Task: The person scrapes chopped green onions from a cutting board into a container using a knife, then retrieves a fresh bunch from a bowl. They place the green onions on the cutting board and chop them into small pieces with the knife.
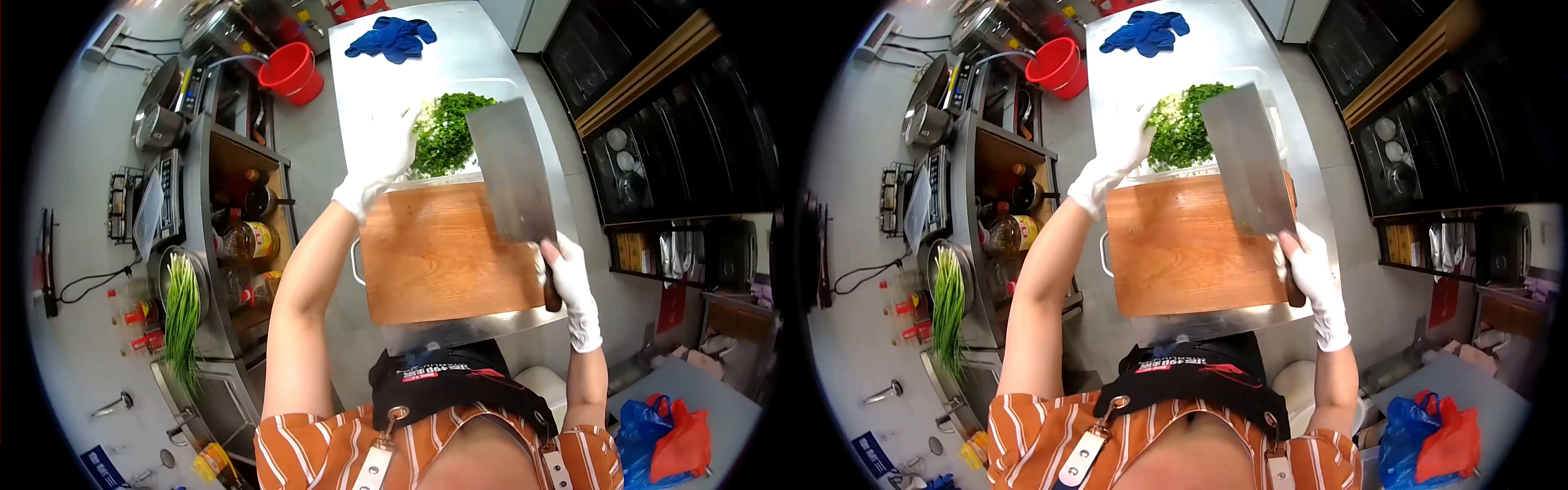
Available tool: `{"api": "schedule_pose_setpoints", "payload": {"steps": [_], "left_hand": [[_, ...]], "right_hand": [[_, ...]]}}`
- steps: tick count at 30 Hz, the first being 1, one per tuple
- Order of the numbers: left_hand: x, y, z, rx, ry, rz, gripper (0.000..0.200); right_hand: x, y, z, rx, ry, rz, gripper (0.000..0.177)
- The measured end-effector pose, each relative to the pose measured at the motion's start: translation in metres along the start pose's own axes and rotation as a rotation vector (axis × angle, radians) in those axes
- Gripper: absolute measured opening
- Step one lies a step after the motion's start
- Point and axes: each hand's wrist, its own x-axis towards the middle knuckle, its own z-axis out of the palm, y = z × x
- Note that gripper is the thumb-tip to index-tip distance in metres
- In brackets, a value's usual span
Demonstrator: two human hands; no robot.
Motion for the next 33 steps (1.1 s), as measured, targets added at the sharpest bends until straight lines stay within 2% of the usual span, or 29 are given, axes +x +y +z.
{"api": "schedule_pose_setpoints", "payload": {"steps": [1, 3, 4, 6, 7, 8, 9, 12, 17, 19, 22, 25, 26, 28, 33], "left_hand": [[-0.011, 0.003, -0.013, 0.008, 0.000, -0.011, 0.031], [-0.034, 0.005, -0.039, -0.552, -0.286, -0.387, 0.029], [-0.049, 0.006, -0.049, -0.561, -0.272, -0.432, 0.028], [-0.082, 0.008, -0.059, -0.568, -0.253, -0.476, 0.027], [-0.099, 0.008, -0.060, -0.643, -0.262, -0.592, 0.026], [-0.115, 0.009, -0.061, -0.720, -0.272, -0.707, 0.026], [-0.127, 0.013, -0.064, -0.724, -0.268, -0.706, 0.026], [-0.158, 0.029, -0.070, -0.828, -0.256, -0.851, 0.023], [-0.183, 0.056, -0.065, -0.909, -0.154, -0.937, 0.024], [-0.176, 0.065, -0.066, -0.671, -0.189, -0.849, 0.023], [-0.182, 0.052, -0.047, -0.282, 0.011, -0.755, 0.025], [-0.220, 0.015, -0.012, 0.040, -0.031, -0.914, 0.028], [-0.230, 0.012, -0.008, 0.042, -0.031, -0.916, 0.028], [-0.238, 0.013, -0.009, -0.355, -0.309, -1.256, 0.026], [-0.249, 0.039, -0.028, -0.265, -0.366, -1.168, 0.023]], "right_hand": [[-0.009, 0.006, -0.008, -0.056, -0.008, 0.005, 0.016], [-0.022, 0.032, -0.028, -0.321, -0.034, -0.085, 0.014], [-0.026, 0.035, -0.031, -0.584, -0.010, -0.202, 0.011], [-0.031, 0.045, -0.028, -0.848, 0.064, -0.455, 0.013], [-0.031, 0.050, -0.026, -0.975, 0.099, -0.574, 0.016], [-0.028, 0.061, -0.031, -1.072, 0.044, -0.581, 0.028], [-0.026, 0.069, -0.032, -1.077, 0.046, -0.582, 0.028], [-0.017, 0.089, -0.037, -1.409, -0.031, -0.635, 0.045], [-0.004, 0.119, -0.043, -1.400, -0.023, -0.745, 0.048], [-0.001, 0.122, -0.044, -1.372, -0.031, -0.761, 0.049], [0.005, 0.135, -0.047, -1.379, -0.058, -0.771, 0.052], [0.005, 0.141, -0.045, -1.413, -0.077, -0.770, 0.053], [0.005, 0.139, -0.044, -1.417, -0.079, -0.762, 0.053], [0.006, 0.140, -0.044, -1.417, -0.078, -0.759, 0.053], [0.000, 0.143, -0.057, -1.417, -0.115, -0.738, 0.055]]}}
